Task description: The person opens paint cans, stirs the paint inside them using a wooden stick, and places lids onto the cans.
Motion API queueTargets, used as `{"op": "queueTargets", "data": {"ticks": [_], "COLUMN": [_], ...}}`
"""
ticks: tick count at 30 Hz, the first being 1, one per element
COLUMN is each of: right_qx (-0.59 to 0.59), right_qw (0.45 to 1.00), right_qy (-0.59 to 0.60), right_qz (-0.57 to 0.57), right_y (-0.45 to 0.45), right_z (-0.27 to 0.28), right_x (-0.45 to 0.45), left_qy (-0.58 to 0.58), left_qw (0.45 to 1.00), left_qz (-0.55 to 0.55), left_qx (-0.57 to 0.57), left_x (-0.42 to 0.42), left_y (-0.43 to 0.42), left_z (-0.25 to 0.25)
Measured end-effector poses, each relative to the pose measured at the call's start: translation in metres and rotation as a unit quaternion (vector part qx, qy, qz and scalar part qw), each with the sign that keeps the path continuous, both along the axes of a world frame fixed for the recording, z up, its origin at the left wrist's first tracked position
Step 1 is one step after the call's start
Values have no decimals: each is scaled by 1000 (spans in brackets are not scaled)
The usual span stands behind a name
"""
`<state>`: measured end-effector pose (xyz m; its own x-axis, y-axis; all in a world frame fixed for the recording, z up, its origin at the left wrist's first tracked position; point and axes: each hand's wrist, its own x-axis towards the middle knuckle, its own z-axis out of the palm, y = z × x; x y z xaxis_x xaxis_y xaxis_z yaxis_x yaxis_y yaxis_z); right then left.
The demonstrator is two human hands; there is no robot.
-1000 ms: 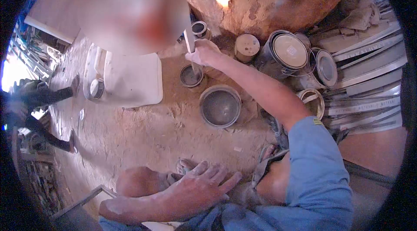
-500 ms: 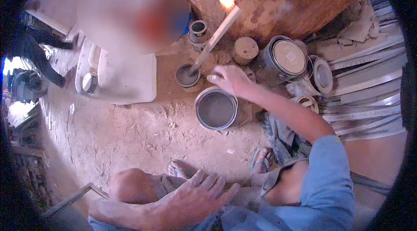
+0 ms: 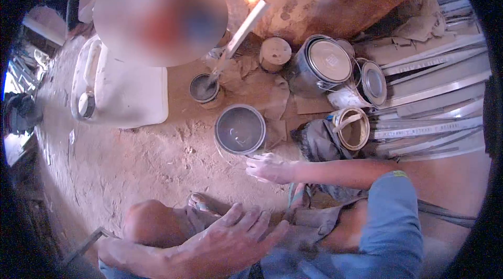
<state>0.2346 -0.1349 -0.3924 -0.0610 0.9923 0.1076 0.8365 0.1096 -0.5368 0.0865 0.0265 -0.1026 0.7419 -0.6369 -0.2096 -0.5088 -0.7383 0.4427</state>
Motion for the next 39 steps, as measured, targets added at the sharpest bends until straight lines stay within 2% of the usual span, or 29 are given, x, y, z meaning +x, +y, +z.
{"op": "queueTargets", "data": {"ticks": [2, 4, 6, 8, 10, 12, 14, 15, 16, 17, 18, 20, 21, 23, 24, 26, 29, 33, 35, 39], "right_qx": [13, -140, -113, -1, 0, 103, 106, 36, 122, 136, 136, 88, 89, 63, 63, 15, 66, 83, 113, 81], "right_qw": [1000, 984, 989, 995, 994, 952, 884, 834, 811, 797, 797, 742, 742, 724, 724, 684, 676, 679, 686, 681], "right_qy": [26, 113, 98, 99, 19, -59, -76, -129, -127, -121, -121, -183, -181, 77, 78, 219, 292, 303, 262, 268], "right_qz": [-6, -1, -20, -35, -108, -284, -449, -536, -558, -576, -576, -640, -640, -682, -682, -696, -673, -663, -670, -676], "right_y": [-1, 1, 0, -3, -9, -33, -62, -80, -98, -114, -130, -153, -151, -149, -147, -143, -152, -152, -148, -137], "right_z": [-6, 10, 23, 29, 72, 96, 106, 105, 101, 99, 89, 67, 71, 78, 85, 94, 75, 69, 68, 94], "right_x": [8, 24, 39, 60, 90, 143, 183, 204, 222, 237, 249, 267, 266, 265, 264, 264, 275, 283, 280, 268], "left_qy": [51, 82, 108, 93, 92, 89, 85, 85, 80, 75, 75, 60, 60, 66, 67, 53, 56, 60, 34, 24], "left_qw": [998, 996, 994, 995, 995, 995, 995, 995, 995, 995, 995, 997, 997, 996, 996, 995, 996, 996, 999, 999], "left_qz": [29, 32, 24, 32, 31, 39, 45, 45, 51, 57, 57, 55, 55, 62, 62, 77, 66, 67, 17, 27], "left_qx": [-5, -6, -8, 15, 10, 5, 12, 10, 12, 16, 16, 13, 15, 17, 18, 23, 20, 22, 29, 19], "left_x": [4, 8, 13, 12, 11, 13, 12, 12, 12, 13, 14, 18, 21, 26, 28, 31, 36, 43, 49, 42], "left_y": [-6, -10, -11, -11, -11, -11, -10, -9, -8, -7, -6, -5, -5, -6, -7, -9, -8, -7, -6, -3], "left_z": [-3, -2, -2, -4, -8, -12, -15, -15, -14, -14, -13, -12, -11, -11, -12, -13, -12, -15, -24, -32]}}
